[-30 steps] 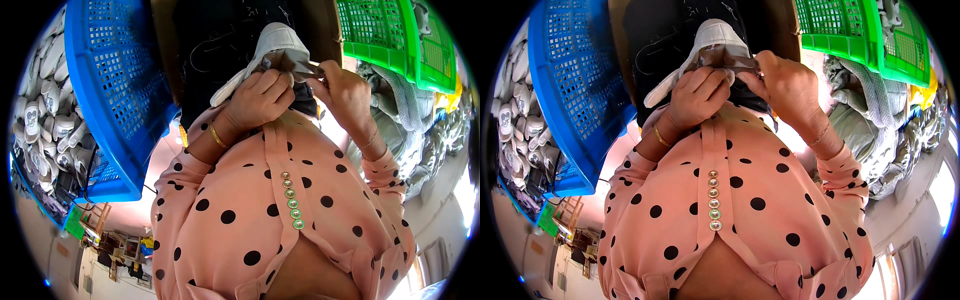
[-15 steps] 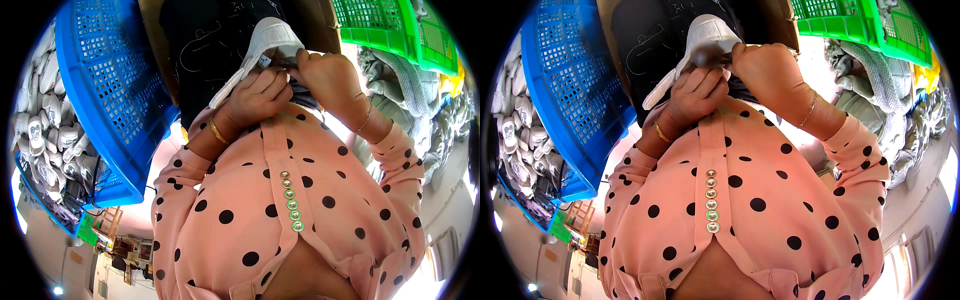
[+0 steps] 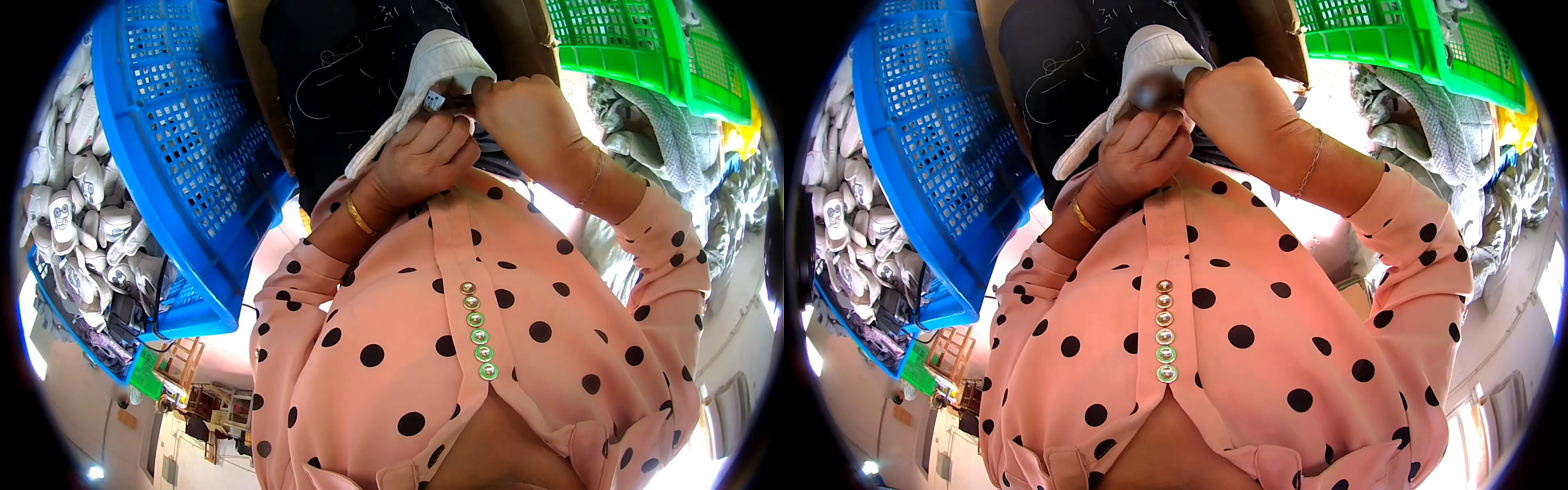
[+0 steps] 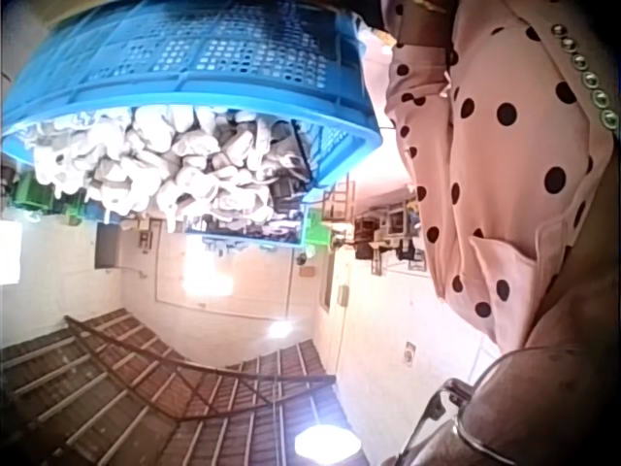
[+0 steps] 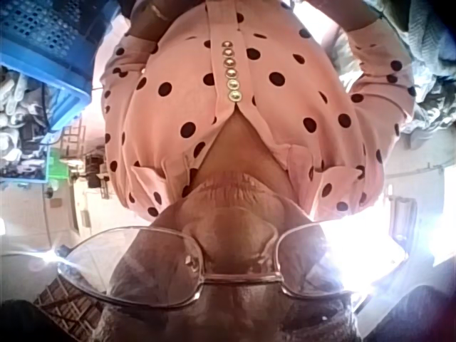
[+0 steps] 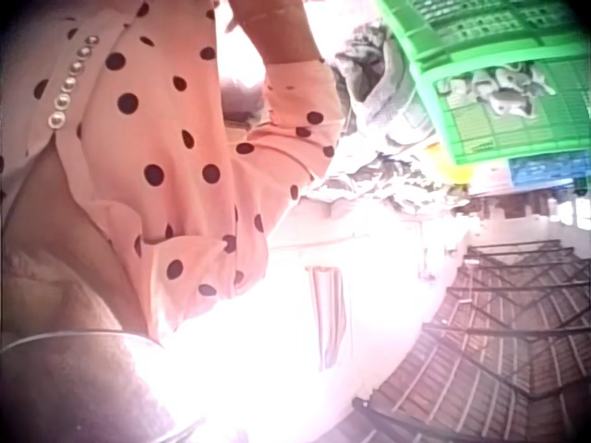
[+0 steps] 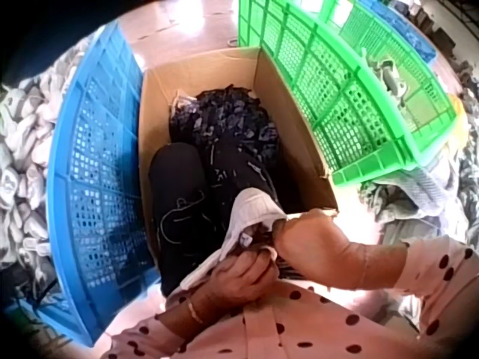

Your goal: The person sits on the floor and uses scissors to trim loose threads and excess fabric from the edges of white slippers. They handle the slippers one at a time, picking them from a blue basket, trimming them, and placing them into a cardboard box.

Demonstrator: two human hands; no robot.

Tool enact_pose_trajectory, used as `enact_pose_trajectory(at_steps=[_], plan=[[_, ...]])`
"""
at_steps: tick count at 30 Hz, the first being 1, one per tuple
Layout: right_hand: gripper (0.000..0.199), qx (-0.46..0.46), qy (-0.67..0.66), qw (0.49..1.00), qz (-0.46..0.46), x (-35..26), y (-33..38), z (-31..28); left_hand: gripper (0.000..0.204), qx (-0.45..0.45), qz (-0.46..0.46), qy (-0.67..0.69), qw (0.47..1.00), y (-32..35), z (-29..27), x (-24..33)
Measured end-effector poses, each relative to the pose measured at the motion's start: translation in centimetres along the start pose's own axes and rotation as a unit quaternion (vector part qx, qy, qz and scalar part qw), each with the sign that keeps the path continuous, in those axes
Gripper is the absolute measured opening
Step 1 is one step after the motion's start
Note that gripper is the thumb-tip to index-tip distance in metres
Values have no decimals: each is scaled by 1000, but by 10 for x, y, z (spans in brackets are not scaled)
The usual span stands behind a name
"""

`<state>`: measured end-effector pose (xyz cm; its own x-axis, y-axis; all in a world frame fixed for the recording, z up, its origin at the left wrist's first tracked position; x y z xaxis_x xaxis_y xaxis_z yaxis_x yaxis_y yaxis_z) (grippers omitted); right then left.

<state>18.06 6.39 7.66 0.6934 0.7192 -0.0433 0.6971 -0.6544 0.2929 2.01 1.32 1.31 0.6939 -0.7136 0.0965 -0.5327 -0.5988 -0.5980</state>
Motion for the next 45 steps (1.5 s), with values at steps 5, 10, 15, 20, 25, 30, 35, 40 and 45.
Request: enact_pose_trajectory(at_steps=[5,10,15,20,25,30,35,40,45], plan=[[8,-12,-31,999,-14,9,-1,-1,10,6,1,-5,1000,-1,-3,-1],[41,114,-271,952,90,12,13,-14,15,-10,-105,58,993,5,-13,-9],[44,161,-526,810,205,-5,10,24,22,-39,-220,170,960,10,-29,-18],[25,164,-652,714,197,-21,-11,42,20,-8,-335,277,901,4,-47,-30],[15,126,-692,679,208,-17,-9,27,22,123,-476,374,787,-21,-90,-53],[12,173,-718,657,152,-5,-2,20,22,227,-443,301,813,-24,-108,-97],[9,199,-691,682,131,12,1,5,26,98,-448,109,882,-29,-114,-115],[8,218,-639,727,125,22,4,-18,59,-18,-287,-137,948,-50,-110,-115],[7,224,-598,768,56,21,-8,-35,50,-58,-216,54,973,-65,-118,-89]])
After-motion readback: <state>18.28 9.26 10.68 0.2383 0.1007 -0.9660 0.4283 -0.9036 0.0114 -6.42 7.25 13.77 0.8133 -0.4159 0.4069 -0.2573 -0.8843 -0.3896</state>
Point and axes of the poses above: each hand's wrist, its own y-axis away from the middle knuckle, its own z-axis out of the palm, x = y × z, the point moved 1 cm from there along -y, towards the middle knuckle, and after that the axes turned 11 degrees about -y, right-handed, at the moved point
